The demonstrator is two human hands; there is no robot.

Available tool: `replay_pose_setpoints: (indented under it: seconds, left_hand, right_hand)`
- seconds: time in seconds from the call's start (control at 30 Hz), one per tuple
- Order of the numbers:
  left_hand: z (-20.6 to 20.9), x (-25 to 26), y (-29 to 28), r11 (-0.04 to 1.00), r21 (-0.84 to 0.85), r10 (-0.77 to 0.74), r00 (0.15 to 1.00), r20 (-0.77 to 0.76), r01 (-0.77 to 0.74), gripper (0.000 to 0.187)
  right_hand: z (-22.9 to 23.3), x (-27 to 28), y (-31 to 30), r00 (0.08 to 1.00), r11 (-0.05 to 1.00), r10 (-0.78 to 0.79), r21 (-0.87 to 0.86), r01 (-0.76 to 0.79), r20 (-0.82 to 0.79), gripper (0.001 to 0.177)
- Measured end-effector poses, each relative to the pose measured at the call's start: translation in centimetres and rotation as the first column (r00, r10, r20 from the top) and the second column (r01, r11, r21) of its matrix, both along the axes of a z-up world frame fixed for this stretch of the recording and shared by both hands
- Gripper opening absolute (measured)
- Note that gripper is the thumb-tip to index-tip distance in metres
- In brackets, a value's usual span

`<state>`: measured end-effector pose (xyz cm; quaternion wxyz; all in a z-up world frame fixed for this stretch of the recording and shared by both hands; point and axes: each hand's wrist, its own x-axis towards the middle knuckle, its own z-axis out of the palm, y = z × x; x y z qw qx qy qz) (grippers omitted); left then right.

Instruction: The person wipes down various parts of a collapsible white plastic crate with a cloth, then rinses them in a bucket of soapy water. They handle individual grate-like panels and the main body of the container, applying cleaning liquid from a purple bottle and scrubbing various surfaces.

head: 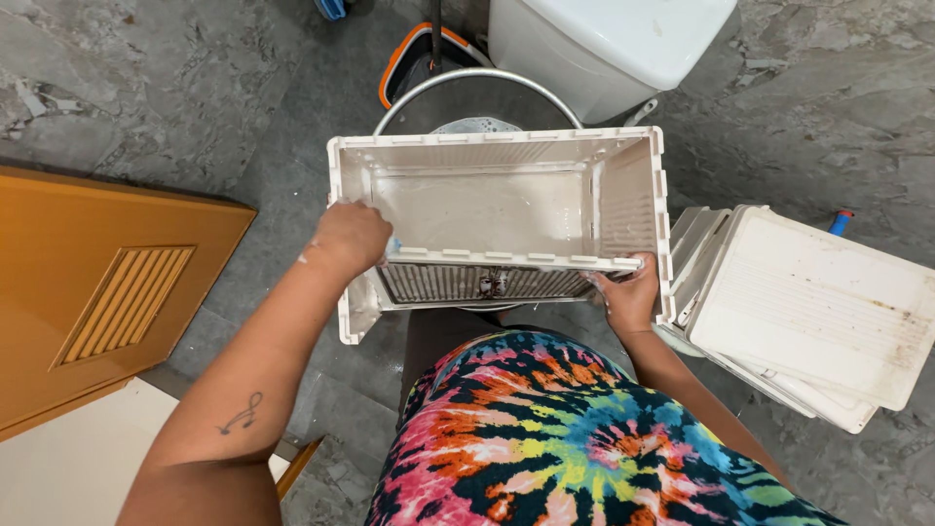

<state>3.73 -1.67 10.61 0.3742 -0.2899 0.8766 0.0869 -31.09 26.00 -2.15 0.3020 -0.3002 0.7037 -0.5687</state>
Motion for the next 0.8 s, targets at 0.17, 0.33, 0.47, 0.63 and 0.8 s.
replay_pose_setpoints:
  seconds: [0.17,0.33,0.47,0.63,0.8]
  left_hand:
    - [-5.6,-1.6,0.9,0.976,0.219,0.092,0.916,-0.389,-0.005,0.055]
    - [-8.7,-7.9,6.8,0.936,0.349,0.227,0.690,-0.688,0.040,0.046]
    - [-7.4,-13.7,9.6,0.946,0.309,0.214,0.536,-0.817,0.094,0.036]
    - [-6.1,-14.3,10.5,0.980,0.149,0.056,0.531,-0.845,0.135,0.029]
    - [-4.4,-6.8,8.8,0.993,0.113,0.065,0.597,-0.800,0.044,0.039]
  right_hand:
    - [-0.3,-0.5,-0.2,0.999,0.999,0.020,-0.028,-0.020,0.030,0.051]
    - [-0.7,-0.8,0.5,1.000,1.000,0.011,-0.008,-0.011,0.002,0.055]
    - [-0.6,-0.5,0.6,0.998,0.999,0.027,-0.043,-0.030,-0.050,0.061]
    - [0.3,0.2,0.4,0.975,0.998,-0.017,0.061,0.032,-0.221,0.067]
    - [1.4,0.7,0.7,0.994,0.986,-0.096,0.134,0.102,-0.047,0.061]
